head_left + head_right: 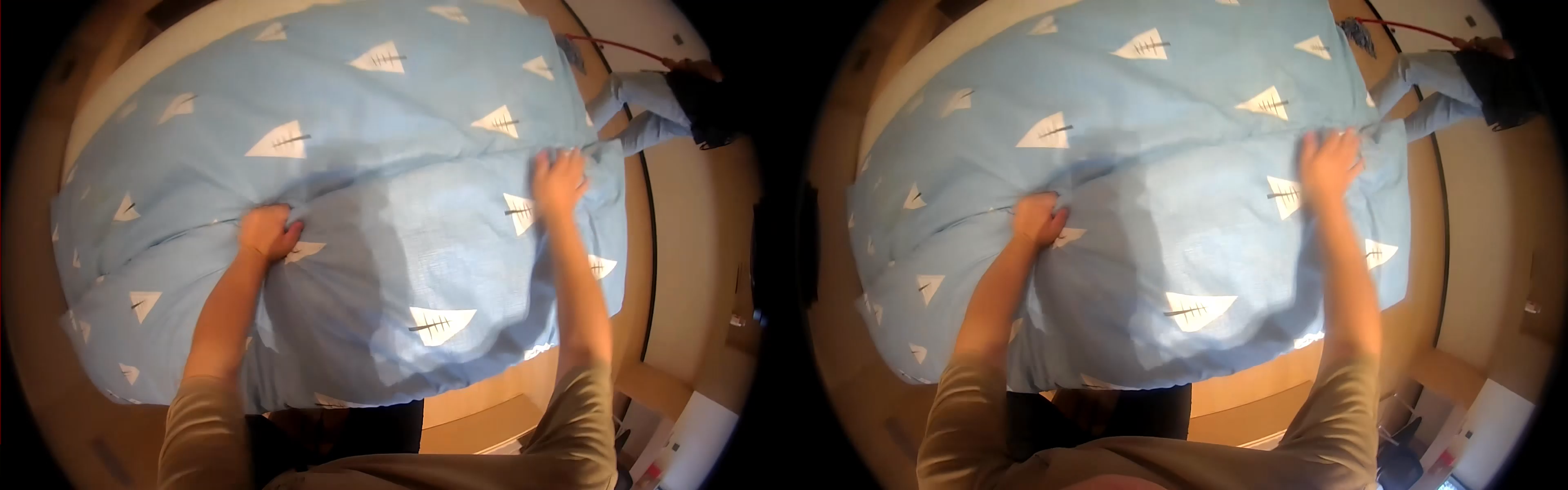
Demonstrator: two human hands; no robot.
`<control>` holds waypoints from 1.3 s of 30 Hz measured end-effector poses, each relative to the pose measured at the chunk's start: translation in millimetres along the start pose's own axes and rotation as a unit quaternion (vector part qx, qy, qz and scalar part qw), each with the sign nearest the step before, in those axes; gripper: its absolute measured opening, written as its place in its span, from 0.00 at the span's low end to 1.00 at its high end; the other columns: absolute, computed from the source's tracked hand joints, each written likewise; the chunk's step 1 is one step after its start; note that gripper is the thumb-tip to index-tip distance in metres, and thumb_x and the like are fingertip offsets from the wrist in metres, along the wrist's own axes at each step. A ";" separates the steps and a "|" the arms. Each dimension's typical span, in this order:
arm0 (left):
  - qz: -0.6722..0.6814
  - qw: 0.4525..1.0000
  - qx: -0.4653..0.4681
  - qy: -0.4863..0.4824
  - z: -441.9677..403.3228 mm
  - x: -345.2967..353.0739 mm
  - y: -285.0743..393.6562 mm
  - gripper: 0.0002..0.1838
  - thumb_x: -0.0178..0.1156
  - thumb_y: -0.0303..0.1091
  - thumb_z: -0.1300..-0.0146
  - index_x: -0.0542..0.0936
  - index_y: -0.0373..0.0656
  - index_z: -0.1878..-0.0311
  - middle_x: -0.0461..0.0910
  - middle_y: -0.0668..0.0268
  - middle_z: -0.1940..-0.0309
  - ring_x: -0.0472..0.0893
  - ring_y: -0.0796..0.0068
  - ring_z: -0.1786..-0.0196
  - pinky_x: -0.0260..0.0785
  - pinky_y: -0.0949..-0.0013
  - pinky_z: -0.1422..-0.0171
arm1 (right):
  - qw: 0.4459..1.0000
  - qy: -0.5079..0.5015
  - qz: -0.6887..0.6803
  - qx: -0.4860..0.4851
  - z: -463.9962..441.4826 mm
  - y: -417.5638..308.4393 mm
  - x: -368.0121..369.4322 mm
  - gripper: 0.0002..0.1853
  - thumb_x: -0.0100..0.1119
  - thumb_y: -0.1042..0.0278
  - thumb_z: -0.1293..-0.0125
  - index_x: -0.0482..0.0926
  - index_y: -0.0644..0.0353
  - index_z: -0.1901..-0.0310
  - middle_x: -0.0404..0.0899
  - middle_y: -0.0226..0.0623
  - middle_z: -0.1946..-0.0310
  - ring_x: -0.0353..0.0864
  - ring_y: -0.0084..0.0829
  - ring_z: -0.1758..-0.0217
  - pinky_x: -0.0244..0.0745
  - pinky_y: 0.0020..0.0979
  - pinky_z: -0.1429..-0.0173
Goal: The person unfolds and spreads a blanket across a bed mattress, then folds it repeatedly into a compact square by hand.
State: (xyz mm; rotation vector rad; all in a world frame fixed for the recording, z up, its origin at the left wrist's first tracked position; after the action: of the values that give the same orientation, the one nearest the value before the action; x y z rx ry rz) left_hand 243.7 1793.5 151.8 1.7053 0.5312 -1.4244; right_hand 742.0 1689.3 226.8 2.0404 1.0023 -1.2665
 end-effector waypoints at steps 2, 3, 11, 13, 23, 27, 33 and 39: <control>-0.010 1.000 -0.026 0.007 3.2 0.2 -4.0 0.19 0.59 0.50 0.43 0.79 0.41 0.68 0.81 0.54 0.71 0.79 0.48 0.62 0.71 0.52 0.59 | 0.981 -0.037 -0.126 -0.142 83.9 -79.5 -67.2 0.30 0.52 0.51 0.34 0.66 0.59 0.35 0.55 0.53 0.28 0.48 0.53 0.24 0.39 0.63 0.28; -0.031 0.994 -0.069 -0.078 1.4 2.8 -5.7 0.23 0.56 0.55 0.41 0.80 0.41 0.66 0.82 0.54 0.67 0.81 0.49 0.60 0.72 0.52 0.57 | 0.962 -0.093 -0.166 -0.194 128.6 -116.3 -101.1 0.32 0.55 0.51 0.37 0.66 0.56 0.34 0.54 0.52 0.28 0.47 0.54 0.23 0.38 0.64 0.28; 0.035 0.972 0.038 0.229 85.4 -114.5 7.5 0.32 0.62 0.47 0.44 0.69 0.35 0.41 0.68 0.48 0.40 0.65 0.46 0.36 0.51 0.44 0.29 | 0.952 -0.196 -0.152 -0.176 301.7 -233.7 -102.5 0.36 0.49 0.45 0.35 0.59 0.56 0.29 0.50 0.47 0.26 0.42 0.51 0.22 0.33 0.58 0.25; 0.003 0.962 0.003 0.272 147.9 -144.3 -33.7 0.33 0.61 0.50 0.42 0.69 0.36 0.41 0.67 0.48 0.39 0.62 0.44 0.33 0.46 0.40 0.28 | 0.954 -0.202 -0.119 -0.190 302.6 -239.2 -95.4 0.37 0.46 0.45 0.33 0.54 0.57 0.28 0.47 0.46 0.25 0.38 0.50 0.21 0.31 0.57 0.24; -0.084 0.888 -0.439 0.103 389.5 -143.5 -243.4 0.37 0.46 0.62 0.35 0.58 0.56 0.26 0.48 0.51 0.25 0.46 0.42 0.24 0.27 0.30 0.29 | 0.944 -0.210 -0.060 -0.249 306.3 -240.6 -84.4 0.37 0.43 0.46 0.30 0.50 0.63 0.27 0.41 0.48 0.24 0.36 0.52 0.21 0.34 0.58 0.25; 0.181 0.876 -0.371 0.250 421.4 -157.2 -278.8 0.32 0.56 0.52 0.37 0.67 0.48 0.33 0.63 0.51 0.32 0.61 0.49 0.31 0.47 0.45 0.28 | 0.875 -0.381 -0.192 -0.230 286.7 -214.5 -106.6 0.36 0.51 0.50 0.31 0.55 0.63 0.29 0.47 0.48 0.25 0.39 0.49 0.21 0.36 0.53 0.24; 0.472 0.434 -0.600 0.478 675.1 -69.2 -338.5 0.31 0.68 0.45 0.47 0.74 0.35 0.44 0.73 0.51 0.42 0.73 0.58 0.41 0.61 0.57 0.33 | 0.724 -0.240 -0.387 0.518 396.1 -29.1 -136.7 0.43 0.70 0.42 0.49 0.66 0.59 0.36 0.68 0.48 0.41 0.66 0.44 0.38 0.65 0.45 0.36; 0.637 0.332 -0.509 0.473 628.1 -85.0 -300.2 0.34 0.70 0.40 0.46 0.71 0.26 0.42 0.74 0.49 0.43 0.76 0.54 0.46 0.70 0.56 0.39 | 0.402 -0.342 -0.683 0.505 389.4 -66.4 -80.7 0.23 0.56 0.55 0.34 0.72 0.60 0.43 0.75 0.40 0.43 0.75 0.44 0.40 0.68 0.50 0.35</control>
State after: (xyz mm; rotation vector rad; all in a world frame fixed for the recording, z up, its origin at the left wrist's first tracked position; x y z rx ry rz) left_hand -379.9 1473.7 127.6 0.9133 0.2695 1.1065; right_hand 466.1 1410.5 133.7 0.1155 1.5706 -3.8026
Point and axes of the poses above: each hand's wrist, its own z-axis away from the middle knuckle, its own x-axis out of the palm, y = z × x, the point moved 7 cm from there along -z, towards the middle knuckle
